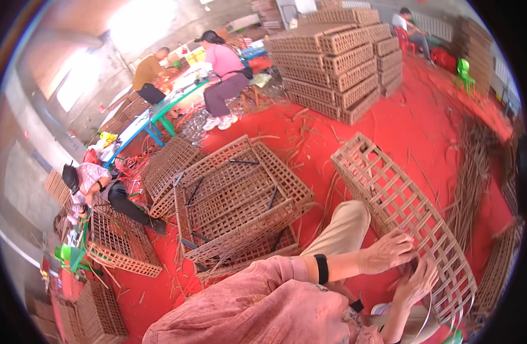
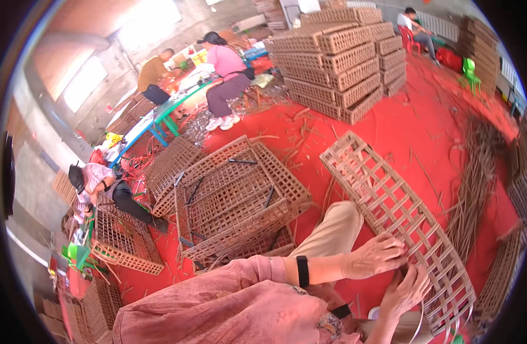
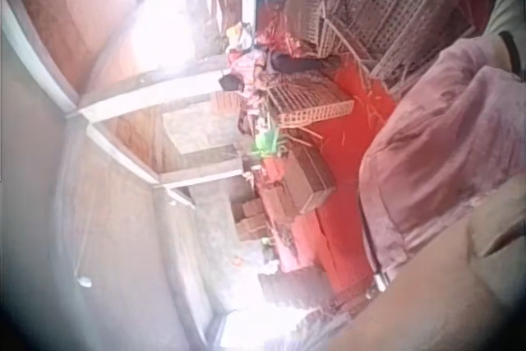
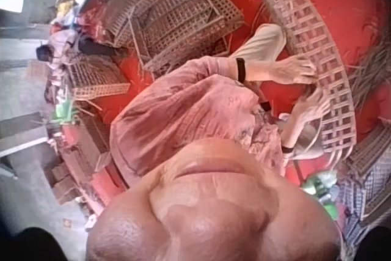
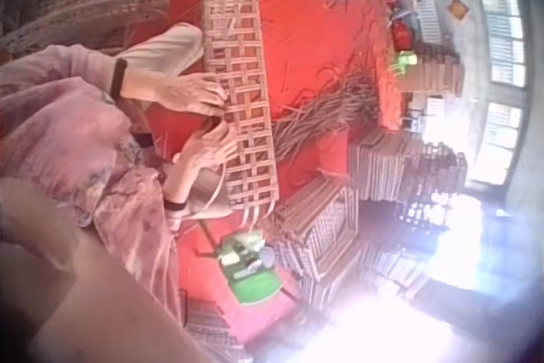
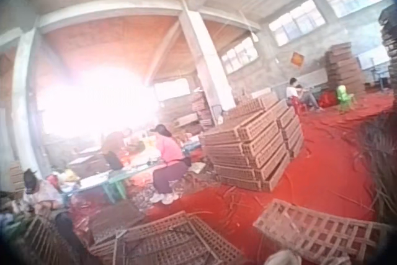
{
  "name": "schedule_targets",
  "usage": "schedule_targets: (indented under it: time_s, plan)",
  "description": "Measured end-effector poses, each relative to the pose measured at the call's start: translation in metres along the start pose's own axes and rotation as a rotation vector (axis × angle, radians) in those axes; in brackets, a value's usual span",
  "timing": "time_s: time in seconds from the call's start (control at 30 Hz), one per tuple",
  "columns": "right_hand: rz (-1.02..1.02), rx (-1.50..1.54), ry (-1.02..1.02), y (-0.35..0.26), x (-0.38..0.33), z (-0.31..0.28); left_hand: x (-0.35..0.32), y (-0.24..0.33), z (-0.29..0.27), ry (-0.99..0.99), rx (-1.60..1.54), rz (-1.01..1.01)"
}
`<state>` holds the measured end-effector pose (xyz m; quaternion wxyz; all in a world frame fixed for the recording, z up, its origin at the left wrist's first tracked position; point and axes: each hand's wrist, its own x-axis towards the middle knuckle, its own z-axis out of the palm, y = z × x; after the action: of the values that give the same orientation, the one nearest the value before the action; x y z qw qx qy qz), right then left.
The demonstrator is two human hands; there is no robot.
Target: Weaving thin bamboo strips to construct or repair a woven structure.
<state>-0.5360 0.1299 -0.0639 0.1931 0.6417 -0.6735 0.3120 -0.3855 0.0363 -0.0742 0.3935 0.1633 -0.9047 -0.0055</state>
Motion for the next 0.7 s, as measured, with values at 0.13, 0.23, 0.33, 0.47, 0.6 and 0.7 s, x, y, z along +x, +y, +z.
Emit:
schedule_targets:
  time_s: [0.13,0.23,0.33,0.47,0.6,0.7]
  plan:
    - [0.049,0.027,-0.039,-0.002,-0.005,-0.002,-0.003,0.001,-0.001,0.009,0.035,-0.031]
    - [0.027,0.049,-0.018,0.004,-0.007,-0.01,-0.001,0.007,0.004,0.018,0.075,-0.067]
    - [0.046,-0.055,-0.024,0.011,-0.008,-0.02,0.003,0.011,0.01,-0.024,0.127,-0.11]
    - [-0.005,-0.081,-0.081,0.014,-0.005,-0.023,0.01,0.005,0.014,-0.294,0.045,-0.165]
    - [-0.021,-0.081,-0.132,0.007,0.002,-0.024,0.009,-0.001,0.01,-0.274,0.017,-0.126]
    - [-0.036,-0.02,-0.156,-0.002,0.002,-0.03,0.004,-0.003,0.002,-0.211,-0.011,-0.105]
